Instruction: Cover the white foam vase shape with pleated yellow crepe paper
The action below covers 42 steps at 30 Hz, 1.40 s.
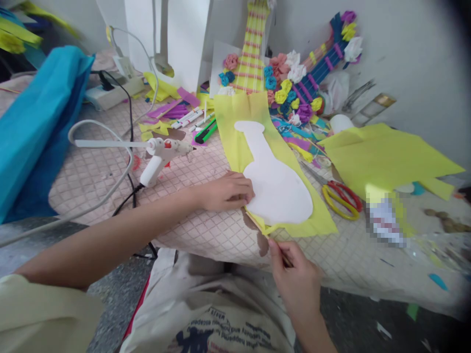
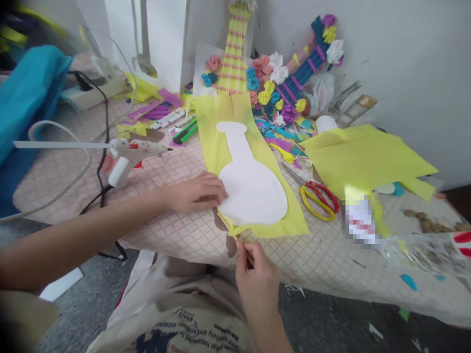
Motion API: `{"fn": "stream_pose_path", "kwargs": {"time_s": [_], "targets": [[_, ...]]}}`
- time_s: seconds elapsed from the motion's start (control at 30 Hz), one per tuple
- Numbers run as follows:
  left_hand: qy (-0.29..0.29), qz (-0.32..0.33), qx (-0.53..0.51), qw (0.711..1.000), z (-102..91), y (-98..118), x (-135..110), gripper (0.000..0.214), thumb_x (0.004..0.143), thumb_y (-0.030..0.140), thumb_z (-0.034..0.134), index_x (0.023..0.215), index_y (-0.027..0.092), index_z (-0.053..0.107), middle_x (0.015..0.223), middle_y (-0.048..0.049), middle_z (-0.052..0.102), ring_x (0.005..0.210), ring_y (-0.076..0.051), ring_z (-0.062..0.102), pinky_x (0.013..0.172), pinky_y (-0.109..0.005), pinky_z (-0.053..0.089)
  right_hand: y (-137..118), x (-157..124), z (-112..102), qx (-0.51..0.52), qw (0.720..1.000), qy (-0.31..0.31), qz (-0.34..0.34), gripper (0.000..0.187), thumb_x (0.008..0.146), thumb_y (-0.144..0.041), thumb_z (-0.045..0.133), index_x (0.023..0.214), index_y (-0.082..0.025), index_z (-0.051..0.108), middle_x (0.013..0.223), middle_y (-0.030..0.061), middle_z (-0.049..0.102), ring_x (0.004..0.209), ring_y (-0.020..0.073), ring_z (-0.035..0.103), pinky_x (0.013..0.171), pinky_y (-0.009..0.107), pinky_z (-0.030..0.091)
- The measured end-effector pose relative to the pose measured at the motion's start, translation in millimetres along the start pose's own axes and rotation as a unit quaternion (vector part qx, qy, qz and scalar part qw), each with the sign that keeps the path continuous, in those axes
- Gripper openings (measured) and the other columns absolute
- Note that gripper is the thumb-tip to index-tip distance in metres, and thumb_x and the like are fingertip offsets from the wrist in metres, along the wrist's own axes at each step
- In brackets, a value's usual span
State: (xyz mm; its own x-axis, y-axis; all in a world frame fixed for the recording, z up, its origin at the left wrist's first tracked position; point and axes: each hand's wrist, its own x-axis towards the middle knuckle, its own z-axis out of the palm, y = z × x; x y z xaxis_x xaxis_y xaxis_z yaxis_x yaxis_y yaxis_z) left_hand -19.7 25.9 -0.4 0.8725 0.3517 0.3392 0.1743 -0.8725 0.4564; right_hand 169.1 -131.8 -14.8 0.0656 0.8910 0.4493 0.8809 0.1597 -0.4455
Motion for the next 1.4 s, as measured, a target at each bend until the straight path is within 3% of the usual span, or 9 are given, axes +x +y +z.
{"fn": "stream_pose_path", "kwargs": {"time_s": [0.07, 0.23, 0.3, 0.43, 0.63, 0.8, 1.0, 1.17, 1.4], "targets": [[0.002, -0.001, 0.004, 1.000, -0.5, 0.2, -0.7, 0.012, 0.078, 0.019, 0.049, 0.088, 0.017, 0.056, 0.094, -0.0067, 0.060, 0.092, -0.019, 0.049, 0.086, -0.033, 0.035, 0.6, -0.4, 0.3, -0.007, 1.000, 0.006, -0.003, 0.022, 0.082, -0.030, 0.053, 0.064, -0.017, 0.053, 0.049, -0.0029, 0.059, 0.040, 0.0070, 0.055, 0.042, 0.014, 0.037], [0.028, 0.019, 0.018, 0.999, 1.4, -1.4, -1.9, 0.043, 0.065, 0.005, 0.050, 0.106, 0.018, 0.053, 0.110, -0.0078, 0.058, 0.104, -0.020, 0.049, 0.094, -0.036, 0.033, 7.5, 2.8, -4.8, 0.085, 0.993, -0.065, 0.041, 0.018, 0.084, -0.028, 0.049, 0.073, -0.017, 0.056, 0.055, -0.0027, 0.060, 0.046, 0.0070, 0.056, 0.045, 0.013, 0.041], [0.061, 0.025, 0.042, 0.997, 3.4, -3.9, -0.6, 0.044, 0.067, 0.005, 0.049, 0.109, 0.019, 0.052, 0.115, -0.0079, 0.057, 0.109, -0.020, 0.048, 0.096, -0.037, 0.033, 9.5, 4.8, -7.8, 0.108, 0.989, -0.072, 0.068, 0.019, 0.085, -0.030, 0.048, 0.074, -0.017, 0.058, 0.053, -0.0032, 0.057, 0.045, 0.0070, 0.053, 0.045, 0.013, 0.041], [0.111, 0.030, 0.129, 0.985, 6.7, -10.5, 2.8, 0.024, 0.081, 0.014, 0.048, 0.103, 0.019, 0.056, 0.109, -0.0063, 0.062, 0.106, -0.018, 0.052, 0.098, -0.038, 0.032, 9.5, 5.3, -14.0, 0.146, 0.983, -0.048, 0.100, 0.019, 0.084, -0.032, 0.049, 0.075, -0.017, 0.059, 0.052, -0.0034, 0.053, 0.046, 0.0076, 0.050, 0.045, 0.015, 0.041], [0.046, 0.073, 0.168, 0.982, 1.6, -14.2, 8.0, 0.024, 0.084, 0.020, 0.046, 0.106, 0.018, 0.056, 0.115, -0.0075, 0.060, 0.115, -0.019, 0.049, 0.103, -0.040, 0.030, 16.4, -3.0, -18.6, 0.139, 0.986, -0.033, 0.085, 0.018, 0.083, -0.031, 0.051, 0.075, -0.017, 0.060, 0.056, -0.0019, 0.058, 0.048, 0.0085, 0.051, 0.047, 0.017, 0.041], [0.001, 0.169, 0.191, 0.967, -5.3, -13.2, 17.3, 0.023, 0.089, 0.017, 0.039, 0.097, 0.016, 0.060, 0.110, -0.0089, 0.064, 0.112, -0.018, 0.052, 0.100, -0.036, 0.037, 25.2, -13.3, -20.4, 0.118, 0.991, -0.025, 0.051, 0.017, 0.083, -0.028, 0.050, 0.075, -0.017, 0.060, 0.056, -0.0016, 0.061, 0.048, 0.0083, 0.055, 0.046, 0.014, 0.042], [0.126, 0.185, 0.207, 0.952, -10.0, 0.5, 28.6, 0.013, 0.086, 0.018, 0.047, 0.096, 0.015, 0.055, 0.102, -0.0091, 0.066, 0.104, -0.016, 0.057, 0.099, -0.037, 0.040, 23.1, -14.7, -31.0, 0.133, 0.991, 0.023, 0.018, 0.007, 0.080, -0.023, 0.056, 0.075, -0.018, 0.059, 0.057, -0.0035, 0.061, 0.047, 0.0065, 0.056, 0.047, 0.012, 0.043], [0.222, 0.195, 0.216, 0.931, -7.1, 3.2, 38.8, 0.024, 0.085, 0.015, 0.047, 0.109, 0.014, 0.047, 0.095, -0.0090, 0.067, 0.095, -0.015, 0.060, 0.095, -0.038, 0.044, 16.9, 3.8, -49.7, 0.106, 0.992, 0.072, -0.016, 0.005, 0.078, -0.021, 0.059, 0.073, -0.019, 0.059, 0.057, -0.0040, 0.060, 0.047, 0.0060, 0.053, 0.048, 0.014, 0.041], [0.252, 0.161, 0.202, 0.933, 0.1, -1.7, 38.2, 0.031, 0.084, 0.013, 0.049, 0.115, 0.018, 0.045, 0.097, -0.0067, 0.065, 0.094, -0.015, 0.059, 0.093, -0.039, 0.044, 8.6, 23.3, -55.8, 0.061, 0.996, 0.062, -0.012, 0.013, 0.078, -0.023, 0.059, 0.066, -0.019, 0.059, 0.050, -0.0043, 0.056, 0.043, 0.0067, 0.049, 0.045, 0.017, 0.038]]}}
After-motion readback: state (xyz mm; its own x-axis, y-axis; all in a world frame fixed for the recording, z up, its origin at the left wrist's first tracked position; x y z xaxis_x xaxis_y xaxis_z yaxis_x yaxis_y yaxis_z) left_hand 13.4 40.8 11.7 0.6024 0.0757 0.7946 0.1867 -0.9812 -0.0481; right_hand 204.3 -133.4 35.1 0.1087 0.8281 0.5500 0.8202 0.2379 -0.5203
